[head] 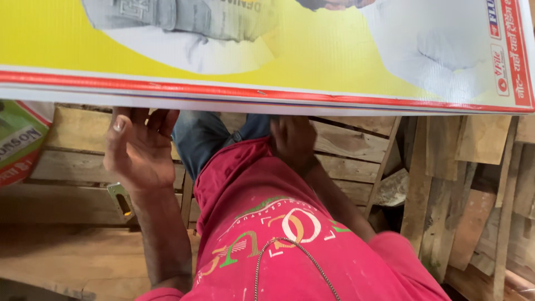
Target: The person sits on a wooden pallet and uses a staple gun to attach a large printed poster to the pallet. They repeatedly position the poster, fire staples along the edges, and adjust the material to secure it.
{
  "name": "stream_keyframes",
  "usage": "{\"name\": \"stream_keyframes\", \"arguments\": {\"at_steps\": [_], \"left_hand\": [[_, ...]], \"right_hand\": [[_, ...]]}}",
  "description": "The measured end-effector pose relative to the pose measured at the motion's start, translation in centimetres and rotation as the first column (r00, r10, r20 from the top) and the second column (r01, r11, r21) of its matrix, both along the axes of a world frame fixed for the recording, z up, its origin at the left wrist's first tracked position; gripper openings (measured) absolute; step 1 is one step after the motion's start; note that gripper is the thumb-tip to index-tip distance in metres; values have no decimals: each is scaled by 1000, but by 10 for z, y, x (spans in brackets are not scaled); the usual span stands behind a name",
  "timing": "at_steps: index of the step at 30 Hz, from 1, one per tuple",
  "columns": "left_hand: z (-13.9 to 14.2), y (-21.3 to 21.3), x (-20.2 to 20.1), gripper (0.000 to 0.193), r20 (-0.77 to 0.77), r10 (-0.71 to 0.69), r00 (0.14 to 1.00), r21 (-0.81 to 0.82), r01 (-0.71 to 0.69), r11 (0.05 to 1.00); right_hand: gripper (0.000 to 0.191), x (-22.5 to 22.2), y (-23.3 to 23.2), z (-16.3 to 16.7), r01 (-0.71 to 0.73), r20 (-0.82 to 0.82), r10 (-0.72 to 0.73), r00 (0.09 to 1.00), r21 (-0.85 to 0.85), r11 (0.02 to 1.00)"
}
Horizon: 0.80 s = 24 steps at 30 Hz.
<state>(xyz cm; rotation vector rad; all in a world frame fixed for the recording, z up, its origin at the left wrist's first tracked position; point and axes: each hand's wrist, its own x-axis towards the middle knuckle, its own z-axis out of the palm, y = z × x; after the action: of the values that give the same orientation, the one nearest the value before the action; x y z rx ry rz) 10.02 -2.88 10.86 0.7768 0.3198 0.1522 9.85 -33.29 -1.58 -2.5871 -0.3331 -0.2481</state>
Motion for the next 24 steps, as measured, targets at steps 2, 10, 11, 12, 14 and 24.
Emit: {"name": "stream_keyframes", "arguments": {"at_steps": [2,10,11,12,14,24], "left_hand": [[0,-1,0,70,0,16,1000,-30,-16,999],[13,5,1,75,-33,-2,999,7,2,1000],[13,7,1,74,-30,-4,1000,8,4,1000],[13,10,1,74,-14,-6,1000,7,6,1000],[12,13,3,75,15,-11,1000,11,10,1000],[21,11,2,80,24,-22,999,27,21,999]], "right_hand": [[22,24,4,-9,-84,56,84,995,-5,996],[53,-23,-29,38,-341,-91,351,932,108,934],[52,-24,-29,41,-346,-93,357,929,120,931],[50,-21,-26,42,-352,-83,364,928,126,927],[40,-12,-17,42,-371,-32,376,926,95,924],[21,-5,2,7,-377,-182,392,902,114,919]]}}
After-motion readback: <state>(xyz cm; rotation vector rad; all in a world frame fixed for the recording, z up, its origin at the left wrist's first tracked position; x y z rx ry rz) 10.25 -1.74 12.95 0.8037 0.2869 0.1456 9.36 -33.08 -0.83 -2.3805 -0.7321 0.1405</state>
